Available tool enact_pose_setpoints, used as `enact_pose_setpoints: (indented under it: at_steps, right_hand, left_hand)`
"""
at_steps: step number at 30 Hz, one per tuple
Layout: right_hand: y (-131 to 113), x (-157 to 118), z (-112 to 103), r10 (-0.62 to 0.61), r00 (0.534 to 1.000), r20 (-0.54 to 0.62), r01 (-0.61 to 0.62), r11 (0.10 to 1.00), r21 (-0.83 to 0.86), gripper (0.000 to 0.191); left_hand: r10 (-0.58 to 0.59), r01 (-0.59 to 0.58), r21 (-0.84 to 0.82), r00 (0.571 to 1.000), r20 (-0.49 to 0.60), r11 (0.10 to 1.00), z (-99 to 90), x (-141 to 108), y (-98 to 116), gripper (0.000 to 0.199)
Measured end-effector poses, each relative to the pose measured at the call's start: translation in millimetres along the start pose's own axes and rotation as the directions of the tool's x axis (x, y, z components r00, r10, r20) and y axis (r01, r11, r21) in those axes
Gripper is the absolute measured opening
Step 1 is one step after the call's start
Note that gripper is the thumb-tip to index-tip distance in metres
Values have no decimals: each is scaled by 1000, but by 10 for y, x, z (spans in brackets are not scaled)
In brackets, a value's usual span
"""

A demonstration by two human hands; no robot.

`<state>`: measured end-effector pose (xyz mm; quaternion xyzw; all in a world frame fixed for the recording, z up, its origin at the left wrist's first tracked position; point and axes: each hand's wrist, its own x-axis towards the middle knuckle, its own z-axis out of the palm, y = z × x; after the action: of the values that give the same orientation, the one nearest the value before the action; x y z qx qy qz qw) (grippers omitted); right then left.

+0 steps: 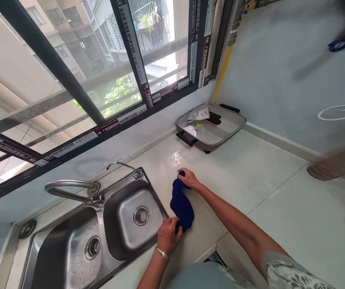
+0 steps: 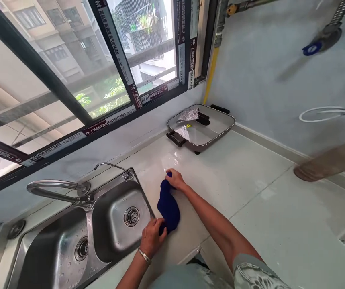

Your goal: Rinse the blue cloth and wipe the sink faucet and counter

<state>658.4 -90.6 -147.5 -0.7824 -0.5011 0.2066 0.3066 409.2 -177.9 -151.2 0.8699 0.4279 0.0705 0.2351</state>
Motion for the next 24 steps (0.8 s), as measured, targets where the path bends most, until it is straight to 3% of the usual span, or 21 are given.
enact_pose_setpoints:
  at_steps: [4, 8, 10, 13, 17, 19, 21, 22, 24]
  right_hand:
    - [-49, 352, -299, -124, 992, -26, 126, 987, 97, 49]
    - [4, 576, -287, -72, 995, -66, 75, 996, 49, 58]
    - [15, 555, -135, -38, 997, -66, 38, 999, 0, 60]
    - [-20, 346, 98, -104, 994, -33, 102, 993, -67, 43]
    - [-86, -298, 205, -278, 959, 55, 282, 954, -102, 26]
    - [-106, -729, 240, -403, 906, 127, 416, 904, -98, 23]
    - [-144, -1062, 336, -595, 781, 191, 618, 780, -97, 22]
    - [-180, -1135, 414, -594, 771, 232, 628, 769, -117, 21]
    - [-297, -1017, 615, -460, 855, 242, 508, 837, -205, 23]
  left_hand:
    - [19, -14, 36, 993, -120, 999, -149, -60, -2, 31]
    - [221, -218, -40, 973, 67, 975, -283, -167, -4, 44]
    - [209, -203, -96, 977, 51, 974, -253, -176, -20, 53]
    - [13, -21, -69, 993, -117, 997, -52, -96, -65, 75]
    - [-117, 116, -18, 987, -110, 993, 389, 102, -91, 109]
    - [-142, 141, -20, 982, -121, 990, 592, 181, -85, 102]
    - [-162, 160, -22, 976, -146, 987, 732, 230, -81, 86]
    - [-166, 164, -24, 975, -147, 986, 773, 243, -81, 79]
    - [-169, 167, -28, 976, -135, 986, 796, 256, -85, 73]
